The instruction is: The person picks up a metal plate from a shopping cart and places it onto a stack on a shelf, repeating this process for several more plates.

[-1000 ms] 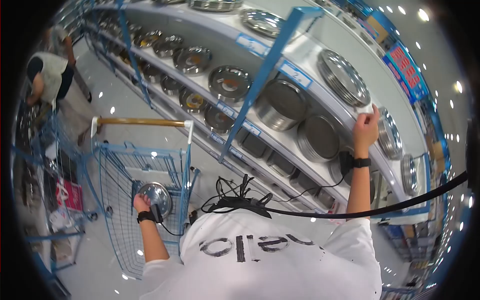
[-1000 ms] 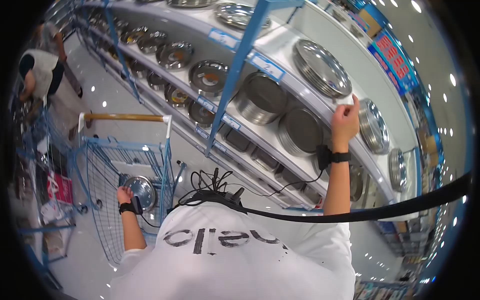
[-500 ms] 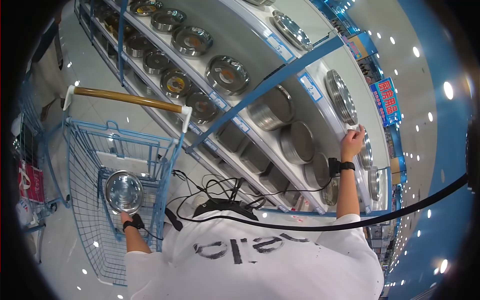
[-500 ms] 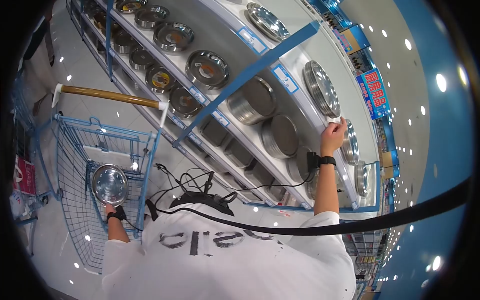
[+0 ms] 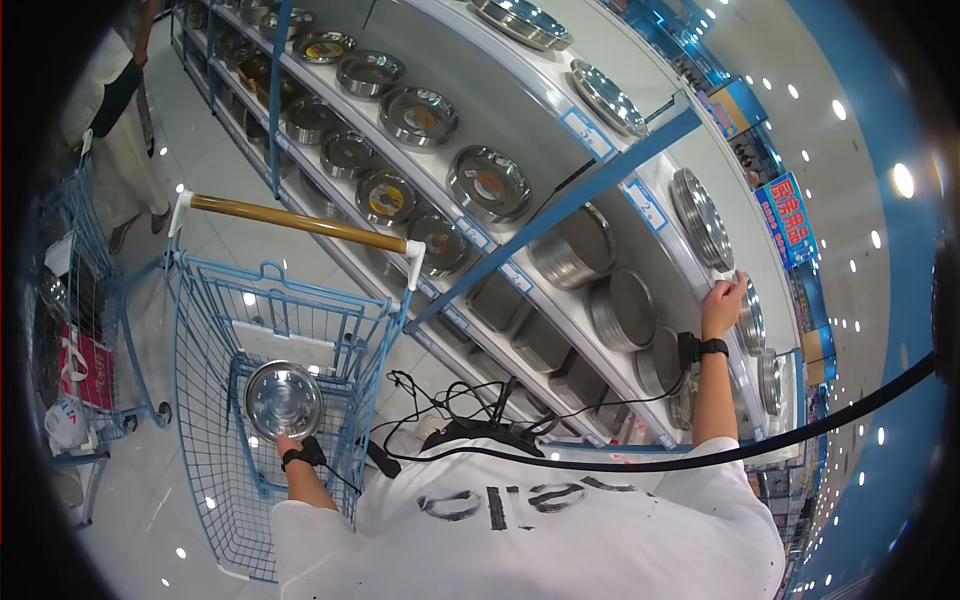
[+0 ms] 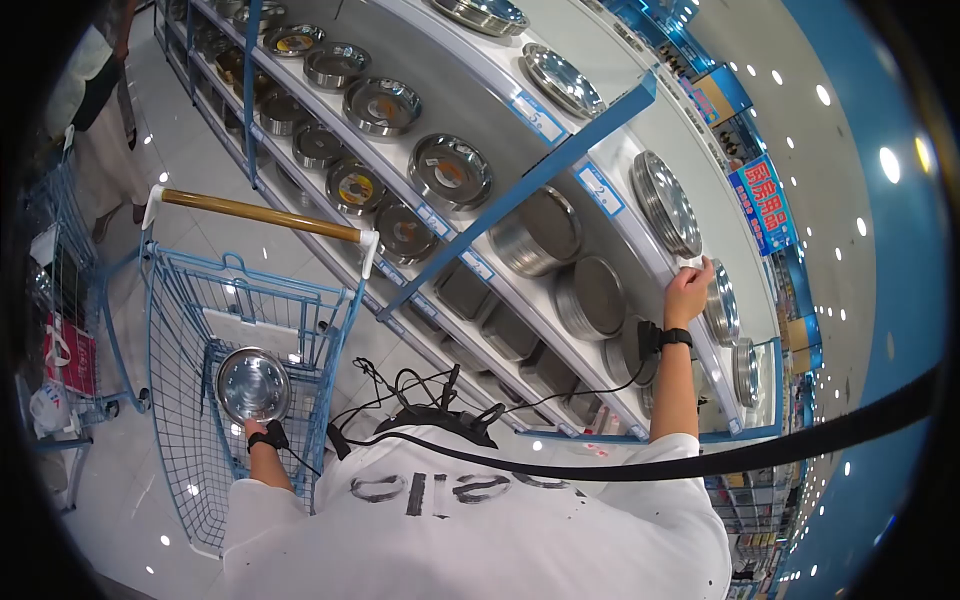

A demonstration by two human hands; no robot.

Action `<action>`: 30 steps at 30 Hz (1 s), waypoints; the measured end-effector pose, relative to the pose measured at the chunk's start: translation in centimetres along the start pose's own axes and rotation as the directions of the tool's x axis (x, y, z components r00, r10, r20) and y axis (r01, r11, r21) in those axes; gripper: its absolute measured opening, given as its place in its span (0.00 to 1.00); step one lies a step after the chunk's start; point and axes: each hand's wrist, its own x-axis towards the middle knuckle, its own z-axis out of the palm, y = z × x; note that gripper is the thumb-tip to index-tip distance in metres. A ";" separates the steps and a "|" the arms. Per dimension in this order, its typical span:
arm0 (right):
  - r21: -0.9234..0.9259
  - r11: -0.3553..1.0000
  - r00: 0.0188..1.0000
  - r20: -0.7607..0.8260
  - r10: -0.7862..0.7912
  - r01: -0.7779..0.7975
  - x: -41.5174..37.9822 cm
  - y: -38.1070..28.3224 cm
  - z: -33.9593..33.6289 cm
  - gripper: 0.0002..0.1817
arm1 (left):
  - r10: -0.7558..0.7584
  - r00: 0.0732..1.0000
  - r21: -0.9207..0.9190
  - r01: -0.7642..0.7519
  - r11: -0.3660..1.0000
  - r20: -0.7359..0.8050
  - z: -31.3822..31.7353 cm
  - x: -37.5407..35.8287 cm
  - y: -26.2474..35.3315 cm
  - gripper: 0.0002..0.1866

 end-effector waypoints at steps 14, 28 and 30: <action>-0.016 1.000 0.999 0.044 0.025 -0.025 -0.1 -0.6 -0.5 0.21 | -0.155 0.986 0.016 0.154 0.988 0.055 -2.6 -3.4 2.5 0.23; -0.015 0.999 0.998 0.058 0.034 -0.033 -0.2 -0.3 -0.5 0.21 | -0.272 0.962 -0.231 0.262 0.937 -0.014 -3.4 -4.5 4.2 0.15; -0.025 0.999 0.997 0.066 0.046 -0.044 -0.3 -0.6 -0.7 0.21 | -0.305 0.952 -0.294 0.286 0.912 -0.020 -3.8 -4.8 4.6 0.14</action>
